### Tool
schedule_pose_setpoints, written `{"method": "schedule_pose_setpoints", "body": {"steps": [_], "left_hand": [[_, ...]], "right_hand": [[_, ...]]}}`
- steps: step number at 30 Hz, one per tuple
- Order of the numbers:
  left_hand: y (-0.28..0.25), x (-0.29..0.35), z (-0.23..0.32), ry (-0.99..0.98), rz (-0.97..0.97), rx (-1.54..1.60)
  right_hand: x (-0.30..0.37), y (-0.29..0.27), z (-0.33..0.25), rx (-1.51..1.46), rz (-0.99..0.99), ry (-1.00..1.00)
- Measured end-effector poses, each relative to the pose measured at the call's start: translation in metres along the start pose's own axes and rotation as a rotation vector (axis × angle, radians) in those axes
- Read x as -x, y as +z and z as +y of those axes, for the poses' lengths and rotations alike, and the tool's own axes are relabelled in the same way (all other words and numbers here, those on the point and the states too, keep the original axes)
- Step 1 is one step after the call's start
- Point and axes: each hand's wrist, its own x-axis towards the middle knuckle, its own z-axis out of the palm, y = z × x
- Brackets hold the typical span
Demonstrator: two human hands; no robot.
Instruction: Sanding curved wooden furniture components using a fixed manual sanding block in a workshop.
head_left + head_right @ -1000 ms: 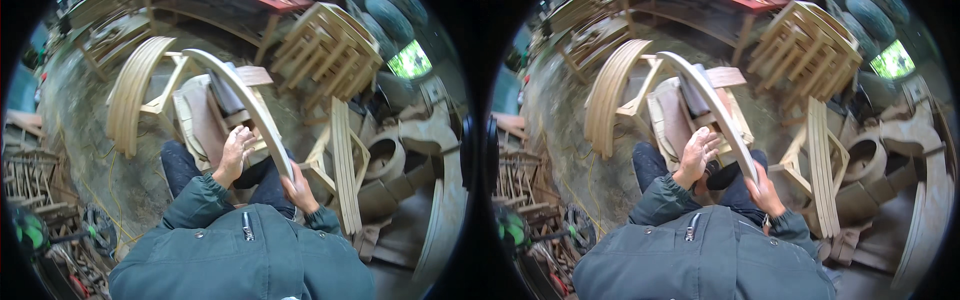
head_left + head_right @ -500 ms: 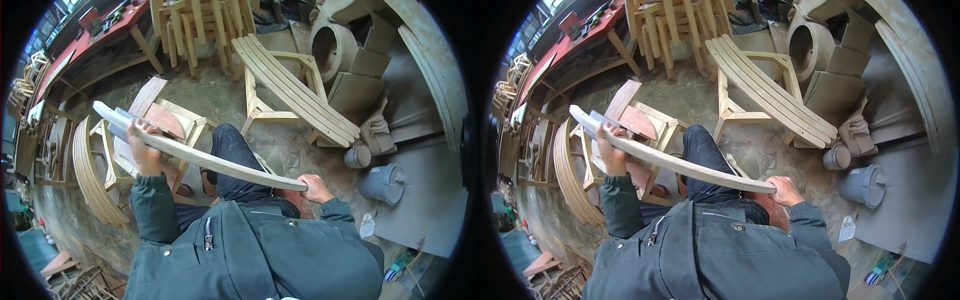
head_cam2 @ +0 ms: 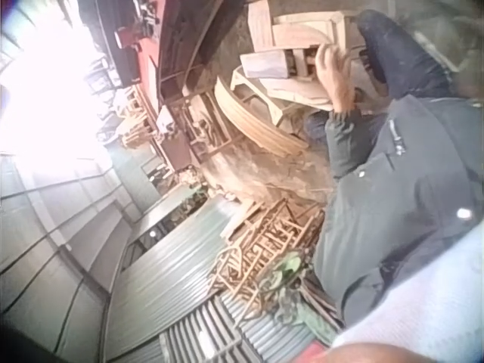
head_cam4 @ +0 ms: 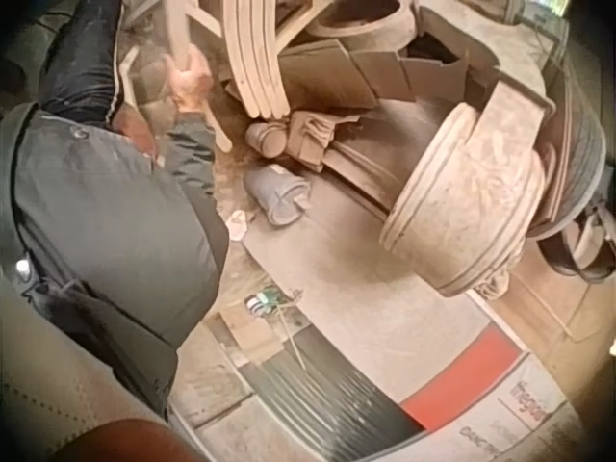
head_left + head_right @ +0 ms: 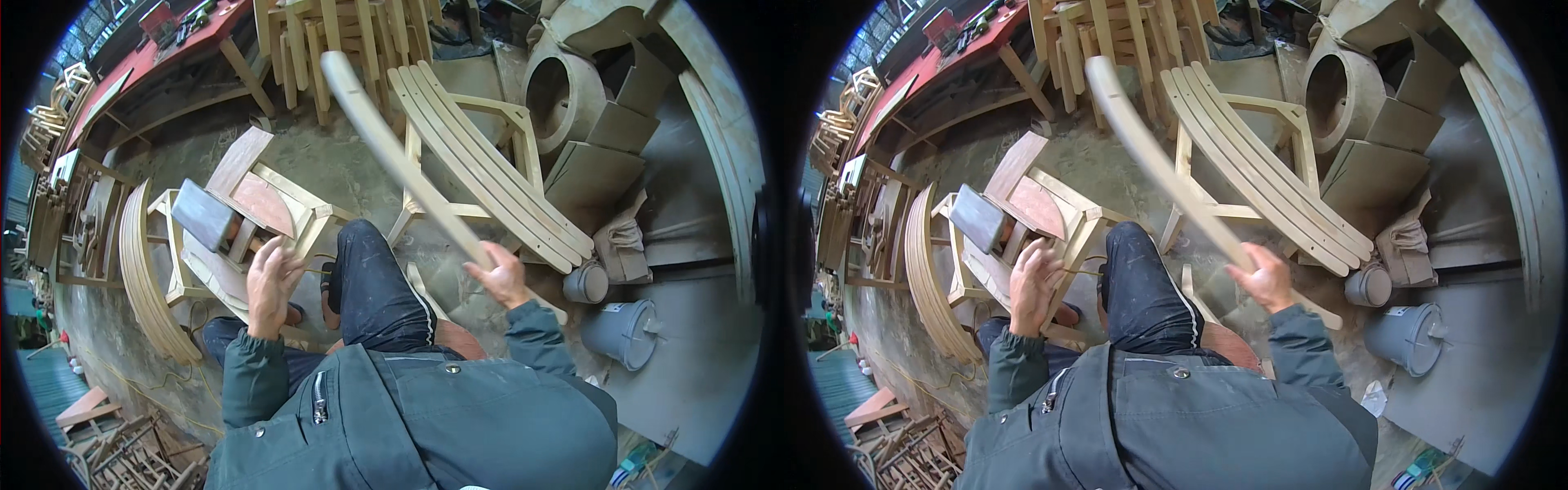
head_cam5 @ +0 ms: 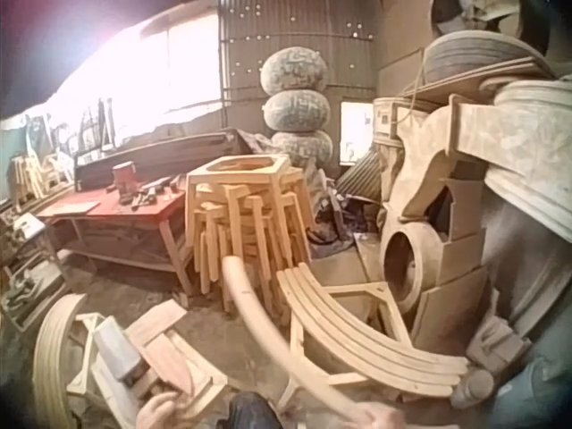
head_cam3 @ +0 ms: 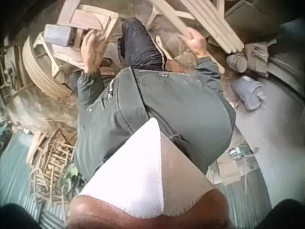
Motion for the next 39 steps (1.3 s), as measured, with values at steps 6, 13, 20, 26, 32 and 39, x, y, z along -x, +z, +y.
{"method": "schedule_pose_setpoints", "body": {"steps": [6, 13, 20, 26, 32, 39], "left_hand": [[-0.027, 0.02, -0.035, -0.075, 0.106, 0.098], [0.025, 0.02, -0.034, -0.135, -0.022, -0.027], [0.019, 0.024, -0.026, -0.086, 0.011, -0.111], [0.006, 0.024, -0.034, -0.131, 0.067, -0.105], [0.024, 0.019, -0.037, -0.144, 0.027, -0.102], [0.018, 0.02, -0.041, -0.139, 0.032, -0.086]], "right_hand": [[-0.049, -0.025, 0.11, 0.316, 0.107, 0.117], [-0.133, -0.011, 0.167, 0.36, 0.111, 0.147], [-0.175, -0.006, 0.193, 0.402, 0.044, 0.167], [-0.184, -0.022, 0.219, 0.474, 0.077, 0.187], [-0.188, -0.007, 0.239, 0.327, 0.129, 0.383], [-0.188, 0.0, 0.228, 0.327, 0.143, 0.43]]}}
